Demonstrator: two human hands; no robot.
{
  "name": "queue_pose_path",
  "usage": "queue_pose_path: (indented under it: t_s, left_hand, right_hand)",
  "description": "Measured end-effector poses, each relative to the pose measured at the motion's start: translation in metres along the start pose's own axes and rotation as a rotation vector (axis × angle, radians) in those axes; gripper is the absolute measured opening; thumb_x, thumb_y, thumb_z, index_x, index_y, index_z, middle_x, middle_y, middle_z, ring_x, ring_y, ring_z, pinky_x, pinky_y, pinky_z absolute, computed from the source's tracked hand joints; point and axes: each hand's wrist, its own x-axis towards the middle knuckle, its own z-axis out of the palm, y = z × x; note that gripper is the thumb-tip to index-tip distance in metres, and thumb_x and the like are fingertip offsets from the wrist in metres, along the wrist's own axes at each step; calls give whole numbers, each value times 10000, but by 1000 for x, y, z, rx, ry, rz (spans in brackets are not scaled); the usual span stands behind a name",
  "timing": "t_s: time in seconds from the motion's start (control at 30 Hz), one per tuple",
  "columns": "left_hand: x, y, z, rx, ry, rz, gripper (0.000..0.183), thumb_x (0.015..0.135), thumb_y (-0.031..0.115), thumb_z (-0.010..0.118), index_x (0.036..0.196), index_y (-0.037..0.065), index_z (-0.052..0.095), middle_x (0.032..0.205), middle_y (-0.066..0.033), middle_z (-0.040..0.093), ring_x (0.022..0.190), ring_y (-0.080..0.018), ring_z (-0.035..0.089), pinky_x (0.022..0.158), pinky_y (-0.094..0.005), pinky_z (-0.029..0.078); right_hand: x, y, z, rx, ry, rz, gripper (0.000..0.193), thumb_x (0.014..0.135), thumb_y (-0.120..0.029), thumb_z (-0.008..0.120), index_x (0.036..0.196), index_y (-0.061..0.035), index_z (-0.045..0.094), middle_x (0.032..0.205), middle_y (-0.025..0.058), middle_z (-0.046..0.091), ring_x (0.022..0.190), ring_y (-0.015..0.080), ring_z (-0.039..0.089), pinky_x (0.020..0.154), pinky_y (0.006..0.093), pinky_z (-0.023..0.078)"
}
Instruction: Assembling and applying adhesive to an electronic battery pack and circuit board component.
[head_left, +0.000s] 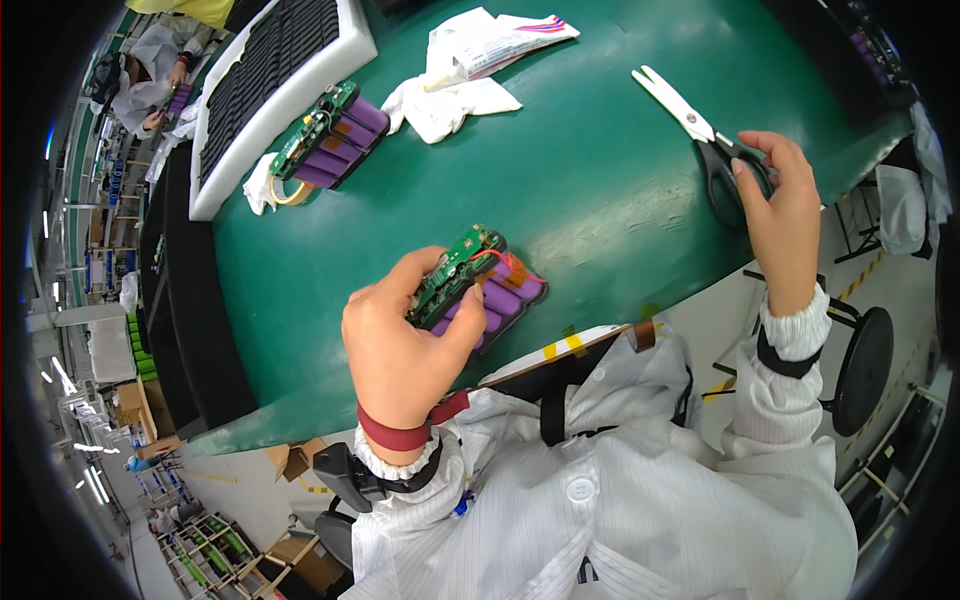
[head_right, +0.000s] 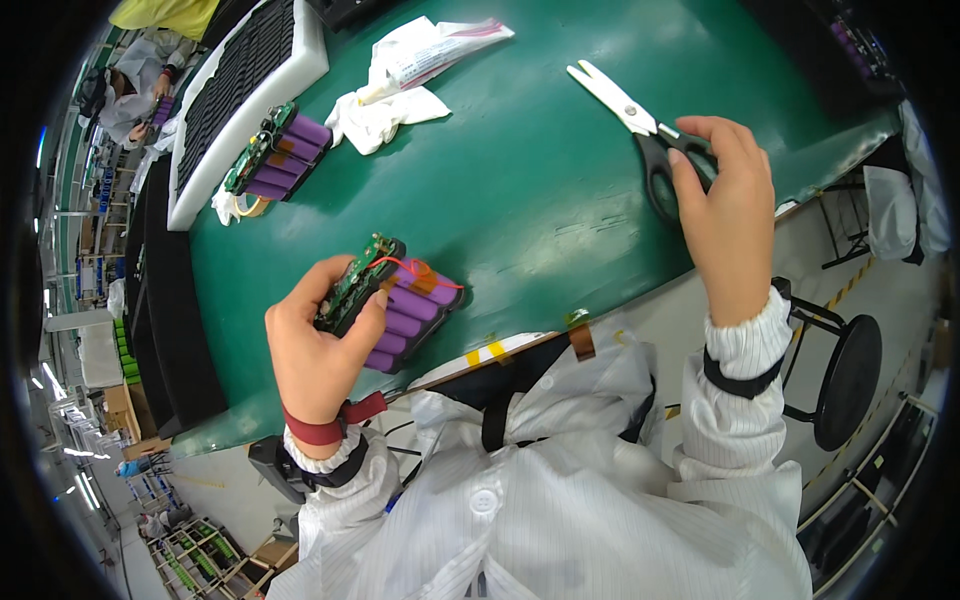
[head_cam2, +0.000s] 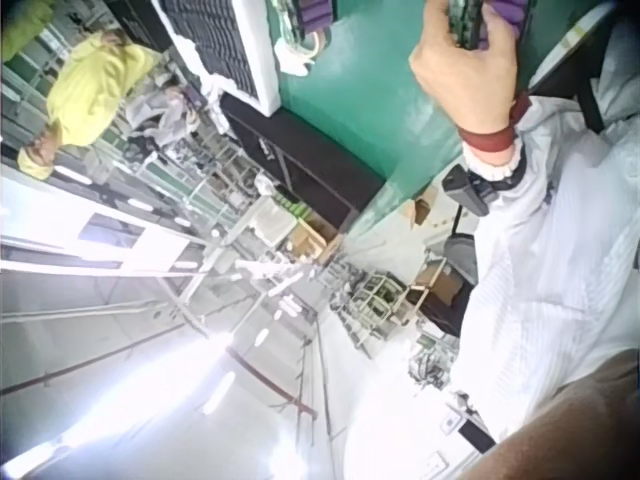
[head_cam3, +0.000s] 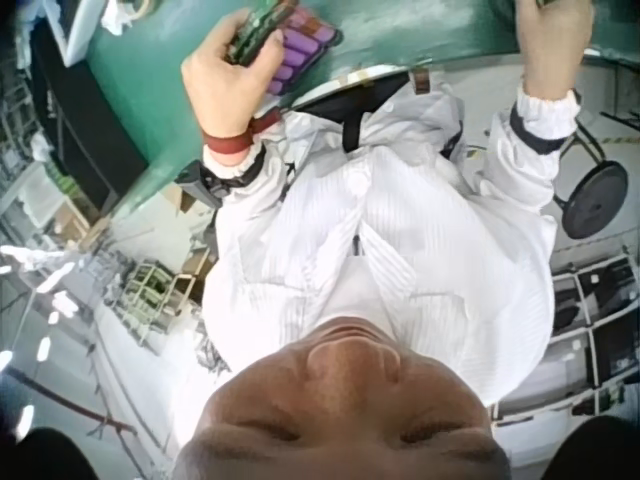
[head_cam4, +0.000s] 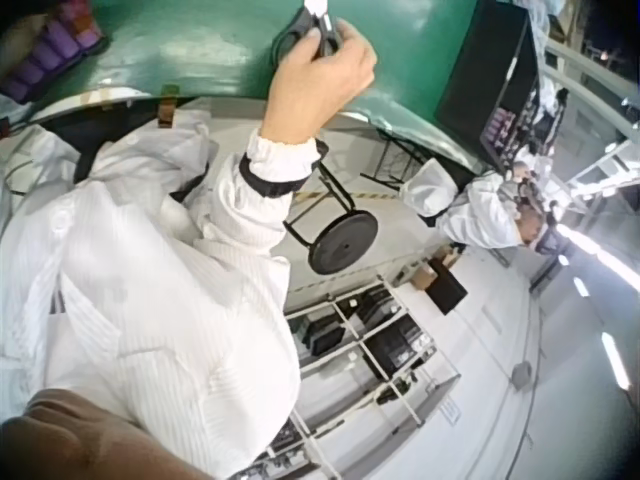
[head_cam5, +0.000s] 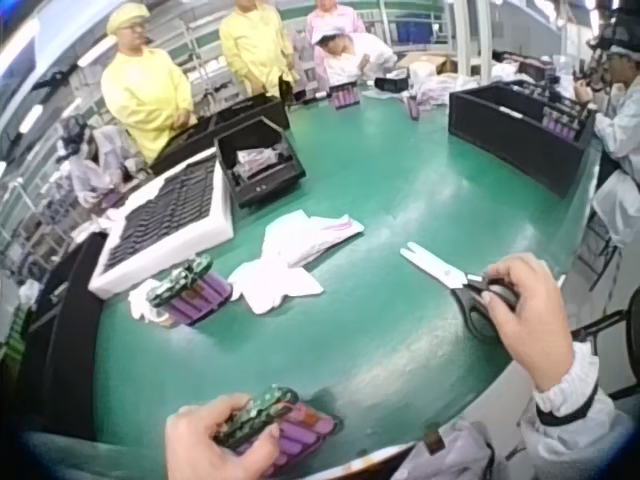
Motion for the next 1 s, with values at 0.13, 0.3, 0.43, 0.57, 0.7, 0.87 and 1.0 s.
queue_pose_path:
  t_s: [0.13,0.3,0.43,0.57,0.7,0.87,1.0]
  left_hand:
    - [0,1,-1,29,-7,-12,231,695,138,739,878,9,686,651,-127,655,526,-226,628,553,-289,470]
    - [-2,-1,-2,53,-5,-38,232,696,155,740,867,10,684,655,-126,657,537,-254,631,568,-302,480]
    - [-1,0,0,14,16,-19,237,698,164,743,868,10,686,658,-128,659,544,-254,638,568,-302,483]
    - [1,-1,-4,-4,-26,-88,245,711,181,732,882,8,694,662,-128,664,550,-240,646,559,-298,484]
    - [10,-18,-5,-103,-71,-156,252,726,193,712,902,12,712,652,-121,665,555,-213,648,552,-295,482]
    - [15,-31,-17,-210,-225,-278,251,791,141,699,975,-30,693,754,-41,675,665,-72,580,625,-239,466]
    - [16,-34,-16,-220,-218,-276,261,795,150,702,982,-31,691,749,-40,671,663,-73,580,622,-240,465]
  right_hand:
    - [5,34,7,-243,-87,-136,375,788,-79,689,1131,23,577,1126,193,587,1042,349,556,899,410,462]
    - [10,28,1,-227,-172,-170,442,767,-91,705,1148,55,537,1175,212,553,1090,369,536,945,407,450]
    - [7,24,-4,-377,-258,-97,384,749,-133,711,1046,78,589,957,222,617,921,369,615,831,388,498]
    - [15,8,-15,-326,-420,63,318,714,-140,711,907,96,622,755,217,626,695,342,634,689,377,515]
    - [1,6,-37,-246,-462,87,253,691,-114,706,815,92,627,687,208,629,592,246,614,601,331,492]
    - [-16,17,-56,86,-683,393,181,733,-40,702,856,37,595,711,29,611,620,92,556,578,242,446]
    - [-49,-3,-67,598,-1013,611,511,662,-200,899,1025,-38,578,917,-23,573,834,72,548,742,221,435]
